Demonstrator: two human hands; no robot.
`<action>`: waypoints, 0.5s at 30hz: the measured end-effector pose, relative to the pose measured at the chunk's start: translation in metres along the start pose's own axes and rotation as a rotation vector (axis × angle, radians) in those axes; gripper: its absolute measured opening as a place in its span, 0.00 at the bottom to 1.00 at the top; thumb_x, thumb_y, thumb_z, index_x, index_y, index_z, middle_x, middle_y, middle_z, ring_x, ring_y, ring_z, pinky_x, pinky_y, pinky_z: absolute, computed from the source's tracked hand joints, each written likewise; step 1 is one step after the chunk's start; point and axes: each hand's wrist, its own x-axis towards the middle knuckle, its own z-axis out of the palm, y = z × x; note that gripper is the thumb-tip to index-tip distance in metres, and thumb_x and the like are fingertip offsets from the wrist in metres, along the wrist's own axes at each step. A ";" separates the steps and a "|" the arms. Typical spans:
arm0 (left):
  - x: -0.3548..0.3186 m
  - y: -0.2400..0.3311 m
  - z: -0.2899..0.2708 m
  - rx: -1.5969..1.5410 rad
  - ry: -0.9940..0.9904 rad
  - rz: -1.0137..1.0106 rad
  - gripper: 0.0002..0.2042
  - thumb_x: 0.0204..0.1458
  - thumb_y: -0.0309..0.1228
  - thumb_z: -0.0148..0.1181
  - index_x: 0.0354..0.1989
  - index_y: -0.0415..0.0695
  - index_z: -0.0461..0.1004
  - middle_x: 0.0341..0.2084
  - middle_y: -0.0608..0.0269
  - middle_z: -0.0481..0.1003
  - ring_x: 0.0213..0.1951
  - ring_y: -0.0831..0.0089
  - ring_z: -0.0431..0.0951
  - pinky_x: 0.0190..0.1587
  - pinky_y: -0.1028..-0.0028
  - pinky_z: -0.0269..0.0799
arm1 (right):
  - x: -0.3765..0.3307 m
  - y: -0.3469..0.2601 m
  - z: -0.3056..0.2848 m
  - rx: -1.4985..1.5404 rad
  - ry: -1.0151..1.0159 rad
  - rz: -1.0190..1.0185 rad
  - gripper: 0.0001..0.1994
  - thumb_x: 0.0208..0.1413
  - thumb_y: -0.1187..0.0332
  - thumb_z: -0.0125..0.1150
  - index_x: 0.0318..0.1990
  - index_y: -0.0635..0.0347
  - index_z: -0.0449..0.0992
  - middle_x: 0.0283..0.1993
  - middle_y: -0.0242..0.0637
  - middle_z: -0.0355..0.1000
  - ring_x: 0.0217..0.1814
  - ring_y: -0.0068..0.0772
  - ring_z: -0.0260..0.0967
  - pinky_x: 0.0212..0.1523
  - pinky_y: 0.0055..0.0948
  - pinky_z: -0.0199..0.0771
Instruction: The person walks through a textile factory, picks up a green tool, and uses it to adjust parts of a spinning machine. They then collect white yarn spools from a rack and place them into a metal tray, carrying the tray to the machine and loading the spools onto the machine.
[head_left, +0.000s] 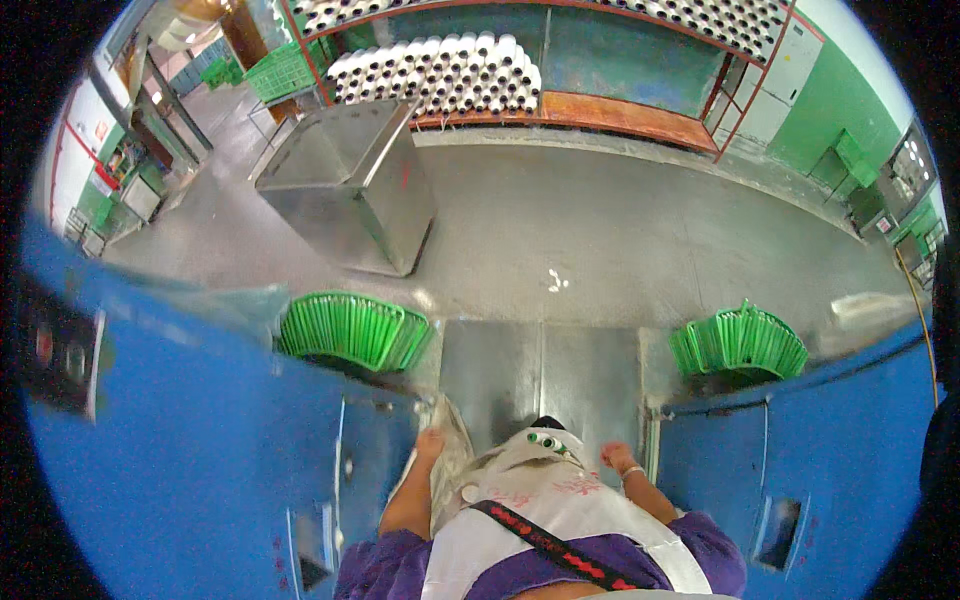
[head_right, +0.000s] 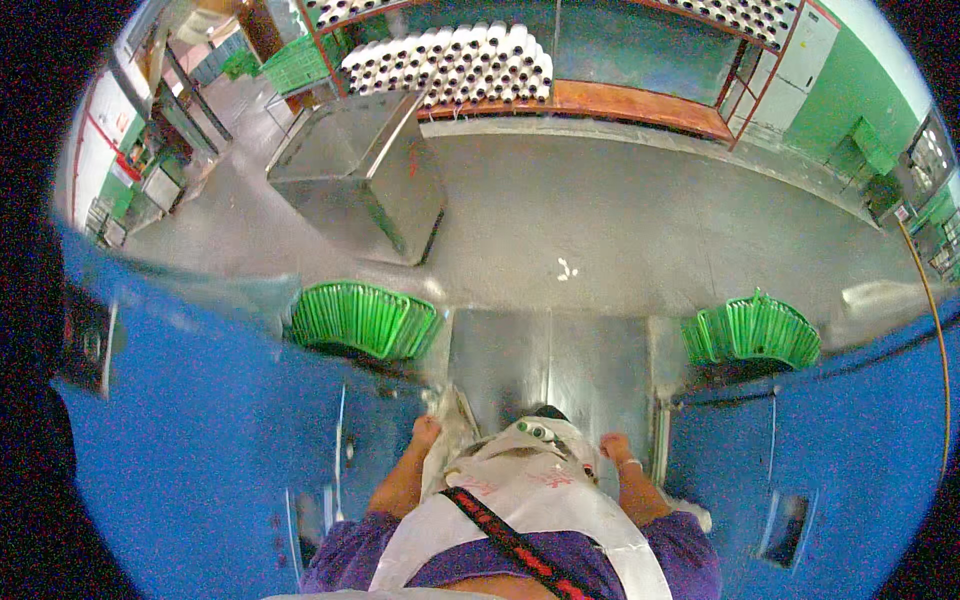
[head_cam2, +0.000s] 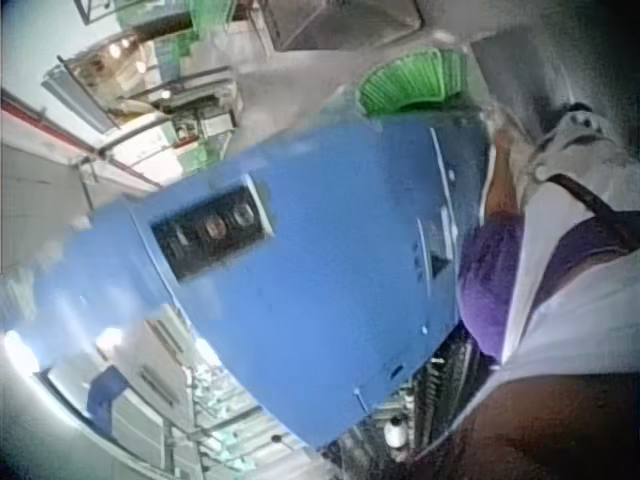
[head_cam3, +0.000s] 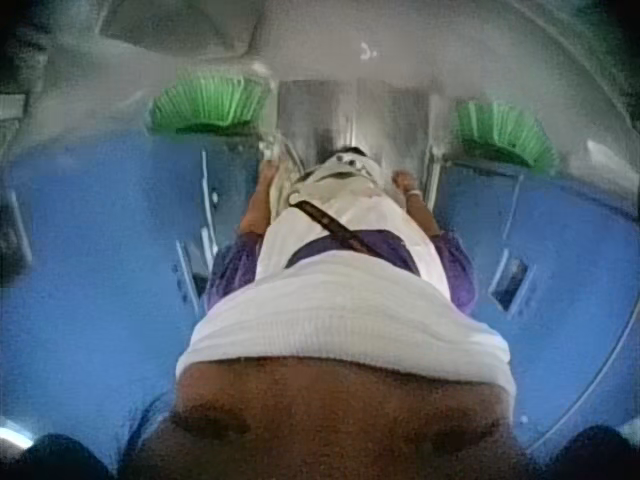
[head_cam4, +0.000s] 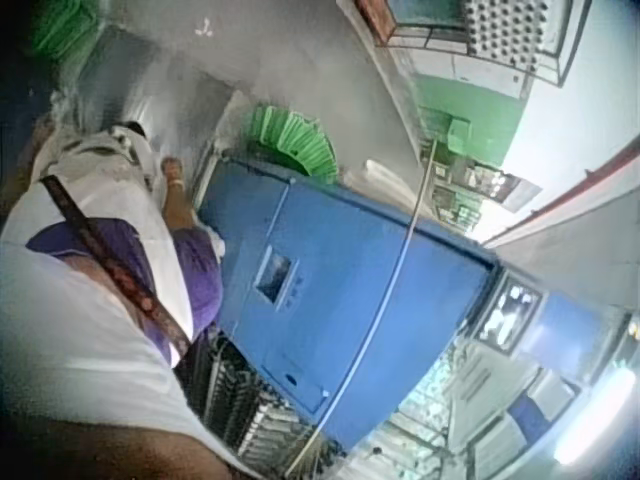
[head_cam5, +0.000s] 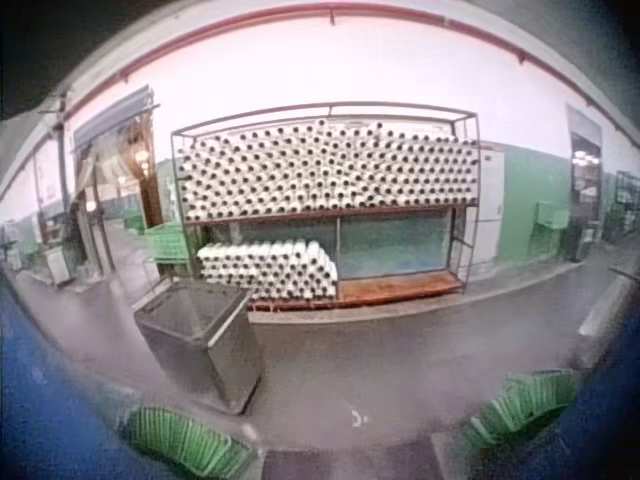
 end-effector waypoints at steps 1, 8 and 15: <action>0.066 0.039 -0.026 -0.364 0.080 0.044 0.14 0.52 0.40 0.52 0.37 0.43 0.77 0.32 0.47 0.76 0.37 0.49 0.76 0.41 0.61 0.71 | 0.012 -0.011 -0.007 0.016 -0.018 -0.016 0.04 0.54 0.71 0.58 0.29 0.60 0.75 0.24 0.37 0.72 0.23 0.31 0.69 0.20 0.31 0.66; 0.376 0.237 -0.135 -0.447 0.262 0.398 0.07 0.52 0.26 0.50 0.36 0.43 0.74 0.20 0.63 0.72 0.25 0.75 0.70 0.31 0.72 0.68 | 0.127 -0.112 -0.082 -0.821 -0.026 0.130 0.05 0.47 0.67 0.59 0.27 0.56 0.77 0.27 0.39 0.75 0.28 0.36 0.72 0.25 0.37 0.68; 0.468 0.225 -0.138 -0.329 -0.353 -0.031 0.16 0.43 0.25 0.56 0.44 0.44 0.76 0.33 0.56 0.79 0.37 0.67 0.78 0.40 0.71 0.73 | 0.374 -0.426 -0.060 -1.704 -0.171 -0.438 0.07 0.40 0.62 0.60 0.25 0.53 0.79 0.30 0.40 0.77 0.32 0.42 0.75 0.30 0.44 0.70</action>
